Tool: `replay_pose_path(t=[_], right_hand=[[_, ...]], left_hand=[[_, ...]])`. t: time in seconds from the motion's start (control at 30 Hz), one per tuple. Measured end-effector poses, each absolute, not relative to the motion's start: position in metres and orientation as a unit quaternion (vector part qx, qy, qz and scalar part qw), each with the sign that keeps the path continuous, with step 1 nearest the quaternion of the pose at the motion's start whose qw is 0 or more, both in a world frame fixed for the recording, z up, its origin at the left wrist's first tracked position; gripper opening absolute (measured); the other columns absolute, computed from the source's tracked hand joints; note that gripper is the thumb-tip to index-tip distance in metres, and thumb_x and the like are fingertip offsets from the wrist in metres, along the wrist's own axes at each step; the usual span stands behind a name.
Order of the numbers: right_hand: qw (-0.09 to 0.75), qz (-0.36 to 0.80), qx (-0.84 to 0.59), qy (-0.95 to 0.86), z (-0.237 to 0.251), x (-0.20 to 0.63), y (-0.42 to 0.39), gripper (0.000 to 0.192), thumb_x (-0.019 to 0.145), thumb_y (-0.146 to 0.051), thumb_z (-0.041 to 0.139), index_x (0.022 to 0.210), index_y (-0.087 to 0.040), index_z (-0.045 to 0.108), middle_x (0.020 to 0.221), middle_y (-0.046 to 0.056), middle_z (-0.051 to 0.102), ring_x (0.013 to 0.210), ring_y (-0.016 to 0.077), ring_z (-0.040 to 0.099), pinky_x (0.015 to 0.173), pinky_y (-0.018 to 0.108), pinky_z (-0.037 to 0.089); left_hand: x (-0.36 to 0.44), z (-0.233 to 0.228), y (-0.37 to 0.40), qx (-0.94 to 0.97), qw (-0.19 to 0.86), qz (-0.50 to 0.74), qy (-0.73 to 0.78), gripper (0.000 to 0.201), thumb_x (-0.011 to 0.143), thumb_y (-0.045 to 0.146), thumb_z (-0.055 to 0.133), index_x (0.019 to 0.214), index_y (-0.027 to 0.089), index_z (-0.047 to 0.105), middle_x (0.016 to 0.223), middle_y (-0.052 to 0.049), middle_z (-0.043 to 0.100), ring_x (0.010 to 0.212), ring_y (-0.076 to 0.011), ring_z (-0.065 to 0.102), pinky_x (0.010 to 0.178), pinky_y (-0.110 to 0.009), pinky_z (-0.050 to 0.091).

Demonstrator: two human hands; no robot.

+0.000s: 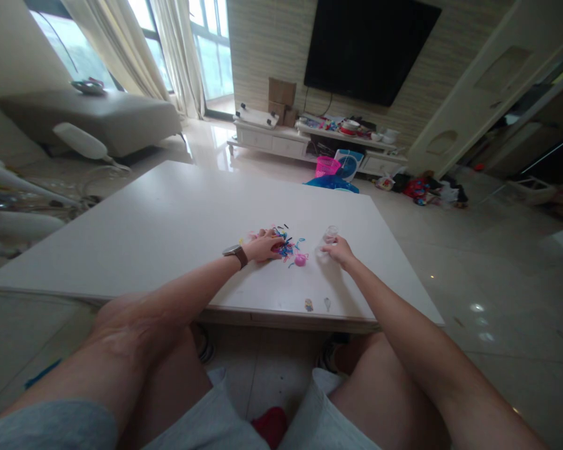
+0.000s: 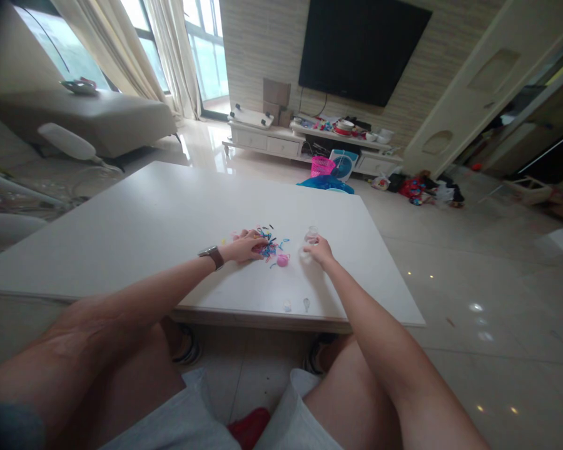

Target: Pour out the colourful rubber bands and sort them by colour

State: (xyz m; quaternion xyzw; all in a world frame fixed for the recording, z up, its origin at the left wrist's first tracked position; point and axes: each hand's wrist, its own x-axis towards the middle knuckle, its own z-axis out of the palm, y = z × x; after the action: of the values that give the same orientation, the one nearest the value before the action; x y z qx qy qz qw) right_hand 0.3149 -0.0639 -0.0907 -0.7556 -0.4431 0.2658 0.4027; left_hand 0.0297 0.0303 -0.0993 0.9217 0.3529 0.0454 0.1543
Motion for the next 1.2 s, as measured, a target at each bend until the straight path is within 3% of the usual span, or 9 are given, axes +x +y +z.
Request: replay_pose_path(t=[0.1,0.17,0.37,0.5,0.57,0.63,0.77,0.97,1.2], right_hand=[[0.391,0.267,-0.755,-0.454,-0.086,0.313,-0.066,0.041,0.057,-0.023,0.074,0.096,-0.017,0.063,0.097,0.002,0.067,0.083,0.0166,0.063,0.079,0.028,0.05],[0.381,0.266,-0.756,-0.46,-0.083,0.312,-0.066,0.045,0.058,-0.026,0.075,0.1,-0.018,0.06,0.099,0.002,0.066,0.084,0.0171,0.063,0.08,0.029,0.05],[0.424,0.159,-0.757,-0.471,-0.057,0.307,-0.074,0.078,0.062,-0.039,0.078,0.129,-0.022,0.043,0.127,0.012,0.055,0.112,0.0249,0.057,0.092,0.037,0.049],[0.427,-0.046,-0.697,-0.574,-0.027,0.291,-0.093,0.048,0.078,-0.035,0.068,0.121,-0.02,0.052,0.125,0.011,0.056,0.119,0.0275,0.05,0.106,0.043,0.039],[0.385,-0.047,-0.645,-0.659,-0.02,0.279,-0.103,0.027,0.085,-0.028,0.061,0.111,-0.02,0.058,0.115,0.01,0.06,0.112,0.0253,0.054,0.103,0.041,0.041],[0.317,-0.002,-0.593,-0.74,-0.022,0.266,-0.11,0.021,0.087,-0.022,0.058,0.108,-0.019,0.061,0.111,0.009,0.062,0.107,0.0232,0.057,0.099,0.037,0.045],[0.166,0.051,-0.535,-0.827,-0.04,0.247,-0.11,0.027,0.092,-0.02,0.057,0.117,-0.019,0.065,0.125,0.011,0.062,0.116,0.0235,0.056,0.102,0.038,0.046],[0.089,0.055,-0.552,-0.828,-0.06,0.237,-0.101,0.033,0.098,-0.021,0.05,0.129,-0.02,0.063,0.136,0.013,0.058,0.121,0.0245,0.054,0.105,0.04,0.044],[0.024,0.059,-0.575,-0.815,-0.067,0.228,-0.098,0.029,0.098,-0.017,0.049,0.119,-0.019,0.067,0.127,0.012,0.061,0.11,0.0207,0.059,0.097,0.031,0.045]], left_hand=[[0.032,-0.099,0.036,0.942,0.141,0.073,0.297,0.028,0.088,0.031,0.054,0.111,0.022,0.069,0.118,-0.013,0.057,0.115,-0.0295,0.049,0.103,-0.042,0.04],[0.033,-0.096,0.04,0.947,0.132,0.089,0.279,0.023,0.087,0.023,0.051,0.101,0.019,0.069,0.109,-0.013,0.059,0.11,-0.0271,0.052,0.103,-0.039,0.04],[0.027,-0.066,0.047,0.935,0.153,0.141,0.287,0.031,0.086,0.024,0.049,0.111,0.018,0.066,0.108,-0.011,0.061,0.093,-0.0221,0.061,0.09,-0.033,0.048],[0.021,-0.047,0.051,0.934,0.143,0.152,0.291,0.033,0.088,0.027,0.048,0.114,0.019,0.066,0.105,-0.01,0.065,0.095,-0.0226,0.063,0.089,-0.033,0.048],[0.017,-0.044,0.053,0.93,0.148,0.152,0.299,0.035,0.089,0.029,0.048,0.117,0.019,0.065,0.107,-0.009,0.067,0.099,-0.0227,0.063,0.09,-0.033,0.048],[0.014,-0.045,0.056,0.926,0.155,0.154,0.309,0.036,0.091,0.033,0.047,0.12,0.02,0.064,0.111,-0.009,0.068,0.102,-0.0221,0.063,0.093,-0.033,0.048],[0.008,-0.049,0.056,0.92,0.152,0.107,0.346,0.043,0.091,0.04,0.051,0.127,0.021,0.062,0.118,-0.01,0.066,0.109,-0.0234,0.062,0.098,-0.034,0.046],[0.008,-0.06,0.041,0.918,0.129,-0.058,0.37,0.091,0.064,0.054,0.079,0.146,0.027,0.048,0.132,-0.014,0.058,0.115,-0.0329,0.059,0.102,-0.041,0.044],[0.012,-0.078,0.053,0.941,0.095,0.026,0.323,0.031,0.082,0.024,0.058,0.11,0.02,0.07,0.105,-0.011,0.071,0.104,-0.0252,0.064,0.093,-0.032,0.047]])
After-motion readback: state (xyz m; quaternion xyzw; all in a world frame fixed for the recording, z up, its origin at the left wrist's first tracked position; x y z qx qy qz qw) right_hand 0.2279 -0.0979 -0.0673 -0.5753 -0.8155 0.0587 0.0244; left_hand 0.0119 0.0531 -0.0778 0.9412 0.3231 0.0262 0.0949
